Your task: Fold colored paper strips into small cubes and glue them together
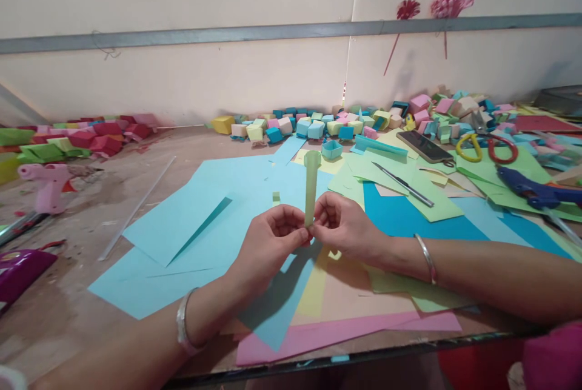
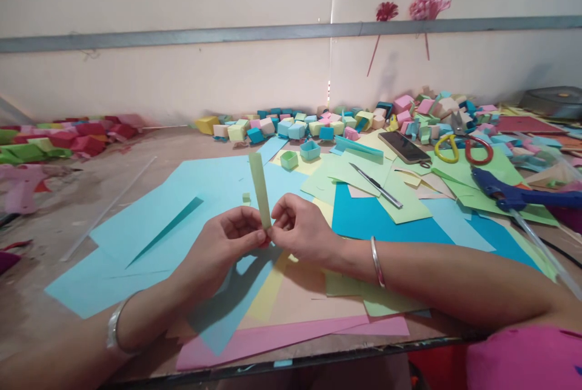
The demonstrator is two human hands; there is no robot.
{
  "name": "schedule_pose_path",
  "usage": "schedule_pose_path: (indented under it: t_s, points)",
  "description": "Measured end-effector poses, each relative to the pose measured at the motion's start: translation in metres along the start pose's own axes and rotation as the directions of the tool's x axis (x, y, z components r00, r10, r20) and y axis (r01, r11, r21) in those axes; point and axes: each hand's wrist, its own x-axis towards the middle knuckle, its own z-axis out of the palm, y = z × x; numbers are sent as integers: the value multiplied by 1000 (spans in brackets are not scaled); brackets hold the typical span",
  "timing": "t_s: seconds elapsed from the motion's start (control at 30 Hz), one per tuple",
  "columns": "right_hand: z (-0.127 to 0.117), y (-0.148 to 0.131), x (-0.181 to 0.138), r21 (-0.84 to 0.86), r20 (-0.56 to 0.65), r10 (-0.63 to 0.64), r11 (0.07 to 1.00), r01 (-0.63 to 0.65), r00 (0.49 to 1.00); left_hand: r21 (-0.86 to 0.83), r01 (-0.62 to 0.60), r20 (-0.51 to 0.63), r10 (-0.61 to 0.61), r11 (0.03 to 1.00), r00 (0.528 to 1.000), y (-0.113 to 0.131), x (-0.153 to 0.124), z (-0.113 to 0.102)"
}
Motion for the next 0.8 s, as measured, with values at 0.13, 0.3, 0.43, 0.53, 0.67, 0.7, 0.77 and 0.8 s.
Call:
schedule_pose_path:
  t_s: [0.13,0.3,0.43,0.53,0.67,0.7,0.77,0.8]
  points:
    - [0,-1,-1,-7,1,-11,1000,11,1000,-22,16,-12,-16,1000,1000,2,1,0]
    - [-2,-3,-1,2,17,-27,1000,27,999,28,4,51,-5,1000,999,5,0,0]
    - [-3,-5,-2,-8,35,-55,998,55,998,15,0,80,-1,1000,997,5,-1,-1]
    - [-3,-4,-2,7,56,-32,999,32,998,27,-12,72,10,1000,997,5,-1,-1]
    - [-2,-4,-2,97,118,-10,995,-2,993,44,-49,82,46,998,996,7,-2,0]
    - [-2,-5,-2,114,128,-16,993,1,992,34,-54,90,51,998,995,7,-2,0]
    - [-2,-6,-2,145,135,-33,989,13,990,15,-58,108,56,998,993,9,-2,0]
    - [-3,-7,-3,162,140,-34,987,11,990,10,-56,120,55,998,991,9,-2,0]
